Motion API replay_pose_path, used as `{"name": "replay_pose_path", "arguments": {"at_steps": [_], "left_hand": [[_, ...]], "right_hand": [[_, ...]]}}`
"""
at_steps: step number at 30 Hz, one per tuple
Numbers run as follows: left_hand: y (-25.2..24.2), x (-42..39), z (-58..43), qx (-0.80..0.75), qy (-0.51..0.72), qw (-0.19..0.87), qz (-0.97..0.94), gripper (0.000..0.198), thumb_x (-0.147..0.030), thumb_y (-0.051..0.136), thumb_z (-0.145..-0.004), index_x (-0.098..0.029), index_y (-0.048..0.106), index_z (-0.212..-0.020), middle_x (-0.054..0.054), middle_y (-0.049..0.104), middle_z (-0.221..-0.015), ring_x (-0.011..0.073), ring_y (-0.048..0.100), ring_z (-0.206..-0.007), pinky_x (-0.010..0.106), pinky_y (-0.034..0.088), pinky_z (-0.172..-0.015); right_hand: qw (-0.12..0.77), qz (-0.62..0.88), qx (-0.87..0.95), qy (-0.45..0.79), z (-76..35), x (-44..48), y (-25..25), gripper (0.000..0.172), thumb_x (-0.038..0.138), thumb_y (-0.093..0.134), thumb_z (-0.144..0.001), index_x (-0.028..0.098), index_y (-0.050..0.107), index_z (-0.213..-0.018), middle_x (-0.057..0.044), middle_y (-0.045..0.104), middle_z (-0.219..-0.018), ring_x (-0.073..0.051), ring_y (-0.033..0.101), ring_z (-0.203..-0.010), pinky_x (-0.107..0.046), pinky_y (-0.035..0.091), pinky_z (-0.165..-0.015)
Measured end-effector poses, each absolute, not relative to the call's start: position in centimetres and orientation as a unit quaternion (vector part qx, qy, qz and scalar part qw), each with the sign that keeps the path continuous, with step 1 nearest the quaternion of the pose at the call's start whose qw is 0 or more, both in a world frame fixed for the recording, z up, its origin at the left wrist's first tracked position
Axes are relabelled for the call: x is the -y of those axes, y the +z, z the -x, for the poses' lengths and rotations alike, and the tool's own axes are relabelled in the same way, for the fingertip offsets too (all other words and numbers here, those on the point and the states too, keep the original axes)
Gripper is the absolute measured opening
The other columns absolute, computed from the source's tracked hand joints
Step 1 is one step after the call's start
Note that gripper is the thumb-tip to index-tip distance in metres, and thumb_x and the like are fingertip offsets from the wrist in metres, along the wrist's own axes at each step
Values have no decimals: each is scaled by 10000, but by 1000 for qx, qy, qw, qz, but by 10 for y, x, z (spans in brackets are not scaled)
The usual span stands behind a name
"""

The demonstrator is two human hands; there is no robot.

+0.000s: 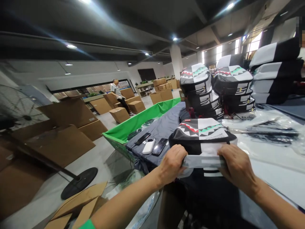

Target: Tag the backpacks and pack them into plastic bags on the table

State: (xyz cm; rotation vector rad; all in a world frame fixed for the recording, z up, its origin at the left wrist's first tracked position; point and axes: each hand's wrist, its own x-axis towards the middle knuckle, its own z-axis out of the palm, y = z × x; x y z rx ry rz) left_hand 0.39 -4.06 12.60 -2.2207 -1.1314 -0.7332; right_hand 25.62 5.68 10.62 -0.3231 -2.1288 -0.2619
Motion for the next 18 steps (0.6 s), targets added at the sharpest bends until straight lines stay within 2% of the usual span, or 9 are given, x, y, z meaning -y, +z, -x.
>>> {"name": "replay_pose_path", "arguments": {"at_steps": [2,4,6,9,10,12,13,15,18], "left_hand": [[119,38,-9,439,-318,335,771,336,-200,300,-1051,-200,488,-773,26,515,-729,182,491,-663,304,412,-618],[113,38,-13,460,-318,371,742,320,-96,322,-1010,-203,479,-752,34,532,-753,173,493,-648,297,419,-613],[112,42,-14,452,-281,342,775,238,-120,416,-998,-193,496,-786,45,574,-829,164,537,-690,282,453,-636],[117,53,-9,399,-201,223,866,190,-338,595,-969,-163,536,-924,84,621,-988,180,613,-858,275,528,-735],[119,56,-5,384,-177,192,886,217,-356,613,-959,-150,544,-971,100,627,-1042,185,622,-913,275,541,-780],[120,59,3,367,-148,174,902,118,-249,559,-980,-137,558,-1016,112,634,-1110,176,626,-962,263,538,-845],[118,59,7,367,-142,180,902,80,-177,502,-991,-136,569,-1009,108,639,-1117,163,628,-947,254,531,-852],[107,56,11,366,-151,202,896,179,-104,420,-999,-142,586,-944,87,655,-1063,138,623,-849,243,519,-802],[78,49,6,371,-202,280,862,239,-89,419,-988,-159,573,-818,71,663,-959,127,565,-695,270,482,-677]], "right_hand": [[459,137,872,-102,-254,-50,102,150,337,531,-938,222,488,-1023,-75,595,-872,-242,583,-754,-366,478,-669],[448,110,881,-105,-255,-47,95,114,279,518,-934,217,490,-1026,-69,599,-871,-229,575,-739,-356,476,-664],[454,98,878,-120,-259,-48,89,100,165,473,-922,222,499,-1001,-51,588,-844,-213,557,-718,-341,466,-668],[500,125,848,-126,-263,-52,82,216,42,450,-861,234,514,-933,-26,565,-794,-200,540,-699,-324,445,-668],[510,128,842,-122,-264,-53,80,232,26,451,-844,237,517,-915,-18,562,-777,-196,538,-691,-321,442,-669],[495,119,854,-104,-263,-52,77,199,48,468,-845,235,514,-894,-12,577,-766,-190,541,-683,-319,441,-668],[473,111,869,-93,-263,-52,75,147,91,496,-860,232,512,-898,-15,588,-774,-191,545,-686,-321,444,-667],[426,87,897,-81,-265,-50,69,72,169,546,-889,222,514,-926,-21,594,-794,-186,543,-684,-314,441,-647],[404,57,908,-96,-269,-50,57,131,105,485,-920,213,531,-979,-24,586,-814,-175,542,-697,-305,449,-676]]}}
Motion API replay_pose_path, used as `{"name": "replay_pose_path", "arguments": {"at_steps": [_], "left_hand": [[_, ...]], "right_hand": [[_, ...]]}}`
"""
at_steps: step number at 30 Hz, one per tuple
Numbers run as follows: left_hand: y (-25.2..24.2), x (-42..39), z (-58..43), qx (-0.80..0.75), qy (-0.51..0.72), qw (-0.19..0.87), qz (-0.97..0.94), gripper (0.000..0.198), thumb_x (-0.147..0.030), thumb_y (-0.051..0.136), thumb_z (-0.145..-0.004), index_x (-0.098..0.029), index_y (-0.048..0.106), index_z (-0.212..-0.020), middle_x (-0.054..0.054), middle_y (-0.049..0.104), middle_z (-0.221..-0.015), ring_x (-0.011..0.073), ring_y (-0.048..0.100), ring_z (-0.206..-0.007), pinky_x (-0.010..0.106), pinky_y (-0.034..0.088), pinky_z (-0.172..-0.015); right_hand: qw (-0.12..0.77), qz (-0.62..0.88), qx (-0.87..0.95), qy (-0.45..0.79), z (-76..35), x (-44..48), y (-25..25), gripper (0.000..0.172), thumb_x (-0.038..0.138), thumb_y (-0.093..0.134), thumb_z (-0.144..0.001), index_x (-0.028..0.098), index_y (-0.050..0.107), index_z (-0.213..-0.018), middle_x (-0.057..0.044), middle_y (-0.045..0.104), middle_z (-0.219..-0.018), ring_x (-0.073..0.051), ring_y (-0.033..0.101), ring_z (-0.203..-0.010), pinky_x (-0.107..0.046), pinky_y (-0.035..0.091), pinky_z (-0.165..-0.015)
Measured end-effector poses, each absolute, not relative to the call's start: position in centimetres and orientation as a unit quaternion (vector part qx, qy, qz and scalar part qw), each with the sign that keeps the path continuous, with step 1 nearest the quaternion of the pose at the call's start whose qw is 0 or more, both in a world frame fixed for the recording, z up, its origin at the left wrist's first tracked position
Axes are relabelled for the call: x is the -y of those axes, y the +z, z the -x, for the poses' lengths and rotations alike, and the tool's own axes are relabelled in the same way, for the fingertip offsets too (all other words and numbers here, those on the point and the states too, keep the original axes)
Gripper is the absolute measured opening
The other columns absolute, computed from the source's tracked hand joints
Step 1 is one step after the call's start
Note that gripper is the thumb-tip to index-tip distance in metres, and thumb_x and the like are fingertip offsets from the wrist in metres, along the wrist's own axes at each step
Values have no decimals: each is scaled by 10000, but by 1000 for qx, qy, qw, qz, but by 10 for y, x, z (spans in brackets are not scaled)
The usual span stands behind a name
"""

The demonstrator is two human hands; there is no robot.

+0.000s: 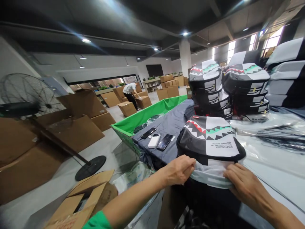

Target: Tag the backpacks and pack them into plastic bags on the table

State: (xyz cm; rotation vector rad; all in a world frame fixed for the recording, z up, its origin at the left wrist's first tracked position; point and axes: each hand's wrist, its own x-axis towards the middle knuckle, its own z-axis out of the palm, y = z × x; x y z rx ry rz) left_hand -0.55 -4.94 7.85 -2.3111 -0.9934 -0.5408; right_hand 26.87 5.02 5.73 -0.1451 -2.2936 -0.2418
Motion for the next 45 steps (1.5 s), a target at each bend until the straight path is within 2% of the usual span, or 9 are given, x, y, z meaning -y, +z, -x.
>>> {"name": "replay_pose_path", "arguments": {"at_steps": [7,14,24,28,32,35,40,43,45], "left_hand": [[30,59,-19,390,-261,294,832,179,-223,485,-916,-134,601,-812,140,625,-1012,167,557,-734,312,497,-645],[-12,56,-14,440,-266,319,796,238,-38,429,-909,-144,585,-764,148,647,-1047,146,554,-704,303,477,-622],[-71,55,-18,449,-378,300,752,180,-197,523,-925,-151,623,-784,116,643,-956,153,565,-716,289,525,-608],[-65,63,-5,431,-367,200,800,536,-607,547,-937,-92,642,-1054,204,613,-1148,204,628,-858,363,619,-734],[-45,64,0,480,-307,135,811,299,-364,569,-997,-137,586,-1191,115,605,-1126,139,652,-815,264,619,-741],[-27,61,-2,515,-221,77,825,292,-325,643,-960,-183,570,-1204,62,589,-1102,138,670,-806,264,614,-727],[-2,59,-6,553,-130,11,823,353,-359,688,-931,-225,553,-1229,39,562,-1179,126,660,-761,264,574,-656],[10,58,-4,514,-105,57,849,186,-335,655,-952,-195,621,-1070,40,608,-1154,145,644,-811,278,556,-693],[19,54,-1,421,-104,107,895,88,-251,602,-982,-177,647,-966,57,651,-1165,158,638,-908,293,555,-792]], "right_hand": [[484,149,846,-166,-267,-44,27,209,29,524,-902,237,530,-882,7,494,-716,-176,477,-662,-314,416,-647],[418,106,894,-117,-280,-36,-15,153,182,574,-918,203,601,-1066,-66,670,-908,-224,646,-839,-384,547,-788],[417,140,893,-98,-280,-34,-36,265,99,514,-904,220,581,-1131,-48,678,-877,-211,670,-808,-356,567,-770],[324,155,933,8,-281,-33,-6,346,261,523,-965,200,547,-1304,-66,721,-953,-198,698,-812,-305,561,-712],[238,153,958,38,-274,-45,11,181,282,467,-1011,256,646,-998,5,710,-759,-170,663,-612,-283,466,-555],[236,143,961,5,-268,-49,14,319,320,440,-1032,236,547,-744,31,615,-602,-149,578,-488,-278,389,-482],[313,78,942,-94,-276,-43,19,284,89,402,-986,249,636,-980,-13,691,-845,-153,641,-706,-281,457,-643],[300,40,949,-85,-282,-46,19,336,50,405,-957,269,641,-1053,-39,715,-1095,-175,662,-944,-319,484,-772],[266,18,962,-59,-280,-51,19,266,91,415,-980,256,624,-995,-17,719,-1029,-169,649,-881,-317,469,-734]]}}
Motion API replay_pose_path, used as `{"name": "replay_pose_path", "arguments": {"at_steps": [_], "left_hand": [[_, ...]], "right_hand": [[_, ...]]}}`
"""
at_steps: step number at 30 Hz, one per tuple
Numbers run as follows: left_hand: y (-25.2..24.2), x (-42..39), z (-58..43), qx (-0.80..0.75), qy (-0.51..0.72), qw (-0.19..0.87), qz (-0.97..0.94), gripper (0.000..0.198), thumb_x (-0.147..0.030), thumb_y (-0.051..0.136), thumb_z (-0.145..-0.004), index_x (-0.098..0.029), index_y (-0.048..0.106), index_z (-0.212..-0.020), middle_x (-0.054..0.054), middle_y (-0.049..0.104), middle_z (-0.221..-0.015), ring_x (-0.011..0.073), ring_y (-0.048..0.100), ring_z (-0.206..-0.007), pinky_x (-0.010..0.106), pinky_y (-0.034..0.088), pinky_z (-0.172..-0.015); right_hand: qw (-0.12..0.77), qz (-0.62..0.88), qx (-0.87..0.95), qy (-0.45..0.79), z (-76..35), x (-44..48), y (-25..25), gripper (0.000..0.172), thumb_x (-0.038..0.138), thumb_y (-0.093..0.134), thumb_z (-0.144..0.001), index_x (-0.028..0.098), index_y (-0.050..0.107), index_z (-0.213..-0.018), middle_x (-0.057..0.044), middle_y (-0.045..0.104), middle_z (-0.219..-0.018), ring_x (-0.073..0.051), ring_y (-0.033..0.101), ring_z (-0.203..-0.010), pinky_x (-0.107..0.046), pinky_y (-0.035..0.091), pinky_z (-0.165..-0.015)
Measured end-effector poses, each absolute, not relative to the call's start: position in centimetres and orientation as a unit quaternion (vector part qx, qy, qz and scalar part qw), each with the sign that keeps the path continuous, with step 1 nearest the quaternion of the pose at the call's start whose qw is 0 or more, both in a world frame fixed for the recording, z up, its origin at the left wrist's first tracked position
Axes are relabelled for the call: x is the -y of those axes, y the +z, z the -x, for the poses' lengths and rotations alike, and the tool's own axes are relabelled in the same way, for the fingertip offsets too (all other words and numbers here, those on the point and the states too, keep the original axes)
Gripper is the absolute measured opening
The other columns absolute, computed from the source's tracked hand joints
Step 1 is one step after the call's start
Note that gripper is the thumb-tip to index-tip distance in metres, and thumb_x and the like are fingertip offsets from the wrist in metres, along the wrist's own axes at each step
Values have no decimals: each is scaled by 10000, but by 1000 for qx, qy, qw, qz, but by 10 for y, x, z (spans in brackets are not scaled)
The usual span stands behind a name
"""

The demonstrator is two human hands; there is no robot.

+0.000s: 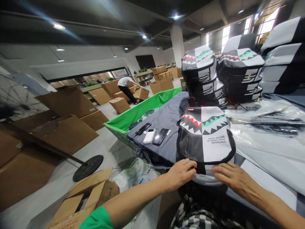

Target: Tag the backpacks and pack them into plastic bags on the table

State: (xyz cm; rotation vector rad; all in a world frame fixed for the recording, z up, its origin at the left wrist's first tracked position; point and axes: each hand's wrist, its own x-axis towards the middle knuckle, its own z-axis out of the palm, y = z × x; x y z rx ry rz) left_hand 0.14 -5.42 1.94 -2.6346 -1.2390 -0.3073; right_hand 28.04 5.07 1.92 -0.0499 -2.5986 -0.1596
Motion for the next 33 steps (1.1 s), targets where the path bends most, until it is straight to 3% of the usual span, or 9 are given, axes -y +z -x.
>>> {"name": "replay_pose_path", "arguments": {"at_steps": [4,7,11,14,17,23,25,28,33], "left_hand": [[36,36,6,176,-85,118,974,245,-165,476,-1029,-204,688,-912,31,703,-1190,148,586,-1202,296,441,-1116],[41,17,10,121,-40,101,987,239,-173,499,-1019,-218,692,-885,25,732,-1043,133,638,-1119,296,383,-1176],[35,1,11,84,-9,138,987,142,-196,557,-998,-222,671,-917,-33,629,-695,118,615,-680,257,510,-859],[22,1,11,95,-37,150,983,238,-345,519,-1035,-187,642,-906,-57,539,-599,105,522,-536,249,446,-637],[10,9,12,160,-71,152,973,377,-475,475,-1040,-141,633,-966,-55,518,-587,111,504,-519,258,430,-608],[6,16,18,174,-117,101,973,183,-227,494,-1028,-194,650,-938,52,693,-1049,142,642,-991,236,510,-877],[3,11,19,143,-101,112,978,183,-207,510,-1015,-185,647,-895,21,672,-863,117,633,-809,211,510,-732],[-6,5,19,109,-137,187,967,173,-206,564,-970,-181,628,-812,-56,453,-560,106,476,-517,240,361,-485],[-7,4,17,62,-233,257,936,60,-211,633,-887,-209,629,-827,-78,368,-523,94,362,-452,255,233,-437]], "right_hand": [[222,10,974,-49,-267,-61,26,165,161,488,-986,236,571,-864,27,613,-735,-168,530,-659,-319,377,-612],[184,-19,982,-23,-260,-63,39,211,131,548,-942,232,534,-757,35,593,-720,-161,500,-647,-315,355,-607],[146,22,987,60,-261,-61,46,269,24,495,-897,226,530,-723,51,577,-722,-131,511,-625,-285,290,-532],[181,86,978,65,-265,-61,42,264,45,479,-893,225,542,-711,68,513,-662,-112,436,-529,-293,207,-495],[170,87,979,71,-269,-62,43,199,65,565,-839,223,581,-720,82,553,-699,-95,424,-513,-285,189,-491],[122,76,974,177,-271,-61,54,244,-6,529,-780,217,623,-751,65,612,-750,-97,503,-581,-257,250,-523],[132,92,969,189,-271,-63,49,245,3,510,-796,218,624,-766,64,584,-717,-103,490,-579,-248,262,-521],[166,99,971,137,-273,-67,33,221,43,494,-843,219,628,-823,57,581,-740,-101,440,-542,-259,234,-505],[162,67,984,6,-277,-70,19,144,144,607,-876,220,572,-759,65,543,-744,-94,299,-476,-293,140,-480]]}}
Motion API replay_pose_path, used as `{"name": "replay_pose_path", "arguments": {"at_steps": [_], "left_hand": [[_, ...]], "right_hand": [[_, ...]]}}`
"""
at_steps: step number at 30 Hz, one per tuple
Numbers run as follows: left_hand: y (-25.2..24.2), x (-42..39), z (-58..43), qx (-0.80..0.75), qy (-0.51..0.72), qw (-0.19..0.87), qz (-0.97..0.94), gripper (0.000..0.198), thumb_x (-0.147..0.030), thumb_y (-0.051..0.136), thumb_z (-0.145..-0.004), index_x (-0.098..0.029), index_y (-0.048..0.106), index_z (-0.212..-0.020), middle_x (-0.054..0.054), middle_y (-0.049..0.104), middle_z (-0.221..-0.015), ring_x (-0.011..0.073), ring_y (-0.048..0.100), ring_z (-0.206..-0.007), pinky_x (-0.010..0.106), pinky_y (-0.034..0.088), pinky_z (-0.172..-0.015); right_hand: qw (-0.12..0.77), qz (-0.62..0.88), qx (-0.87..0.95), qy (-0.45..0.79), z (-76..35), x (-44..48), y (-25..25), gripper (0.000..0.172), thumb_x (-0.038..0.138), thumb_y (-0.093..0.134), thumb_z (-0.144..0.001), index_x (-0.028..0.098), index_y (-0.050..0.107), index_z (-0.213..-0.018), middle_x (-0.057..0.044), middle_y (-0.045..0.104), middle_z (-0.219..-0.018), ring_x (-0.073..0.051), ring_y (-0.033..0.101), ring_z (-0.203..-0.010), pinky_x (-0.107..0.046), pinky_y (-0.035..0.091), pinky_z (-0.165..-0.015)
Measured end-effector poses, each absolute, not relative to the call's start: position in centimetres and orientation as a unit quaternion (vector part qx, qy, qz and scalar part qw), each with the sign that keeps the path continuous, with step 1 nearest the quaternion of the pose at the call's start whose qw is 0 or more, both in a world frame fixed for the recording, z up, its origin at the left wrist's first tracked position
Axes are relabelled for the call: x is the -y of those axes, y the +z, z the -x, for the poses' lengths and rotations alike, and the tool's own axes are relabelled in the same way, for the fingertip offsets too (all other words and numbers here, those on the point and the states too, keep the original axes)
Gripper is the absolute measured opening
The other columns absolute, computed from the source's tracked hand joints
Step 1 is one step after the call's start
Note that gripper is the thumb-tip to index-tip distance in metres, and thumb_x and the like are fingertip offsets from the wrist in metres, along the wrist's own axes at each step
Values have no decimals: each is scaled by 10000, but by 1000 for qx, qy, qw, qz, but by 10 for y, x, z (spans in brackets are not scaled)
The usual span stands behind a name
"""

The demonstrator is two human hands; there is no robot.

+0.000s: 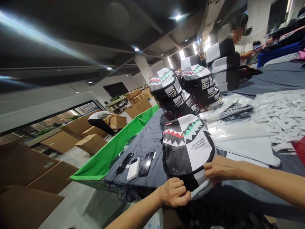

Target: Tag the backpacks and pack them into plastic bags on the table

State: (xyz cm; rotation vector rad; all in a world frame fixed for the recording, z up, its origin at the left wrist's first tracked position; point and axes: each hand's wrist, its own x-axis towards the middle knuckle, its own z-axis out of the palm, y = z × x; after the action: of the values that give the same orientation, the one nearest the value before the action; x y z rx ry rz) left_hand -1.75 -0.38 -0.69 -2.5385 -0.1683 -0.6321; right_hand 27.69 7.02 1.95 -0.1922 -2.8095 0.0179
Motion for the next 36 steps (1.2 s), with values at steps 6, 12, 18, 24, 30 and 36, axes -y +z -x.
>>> {"name": "replay_pose_path", "arguments": {"at_steps": [6,12,18,24,30,36], "left_hand": [[1,20,11,-10,-242,253,937,173,-245,668,-897,-175,614,-748,-65,383,-561,76,394,-473,237,243,-426],[-30,42,19,51,-156,247,955,128,-250,634,-914,-141,673,-862,-19,528,-636,89,465,-509,250,287,-439],[-37,56,9,172,-252,193,933,192,-301,601,-955,-163,628,-824,-21,525,-594,116,496,-513,265,377,-503],[7,42,-39,495,-139,-118,849,333,-361,425,-1047,-177,684,-946,66,724,-850,179,676,-743,266,500,-667],[23,26,-54,489,-33,-402,774,507,-456,349,-1032,-162,715,-842,89,714,-739,207,674,-681,292,461,-620],[9,20,-59,496,-83,-510,698,389,-431,509,-962,-139,727,-825,65,746,-793,179,680,-705,238,464,-628]], "right_hand": [[107,-21,991,-76,-276,-69,33,232,21,535,-911,213,556,-784,40,528,-733,-121,387,-531,-322,176,-476],[215,-28,956,-195,-294,-54,5,253,71,399,-976,222,582,-887,8,569,-743,-153,459,-559,-339,282,-505],[333,143,922,-140,-307,-17,-53,303,44,357,-974,199,610,-1034,-40,700,-871,-125,566,-599,-265,416,-568],[490,479,677,268,-297,8,-64,200,435,582,-898,237,575,-872,14,596,-670,-142,550,-514,-250,462,-475],[497,507,495,501,-258,4,-57,540,749,681,-707,219,587,-758,10,581,-662,-143,525,-546,-261,466,-471],[542,527,460,466,-238,-12,-74,617,852,416,-833,245,498,-759,64,428,-501,-128,409,-397,-255,362,-366]]}}
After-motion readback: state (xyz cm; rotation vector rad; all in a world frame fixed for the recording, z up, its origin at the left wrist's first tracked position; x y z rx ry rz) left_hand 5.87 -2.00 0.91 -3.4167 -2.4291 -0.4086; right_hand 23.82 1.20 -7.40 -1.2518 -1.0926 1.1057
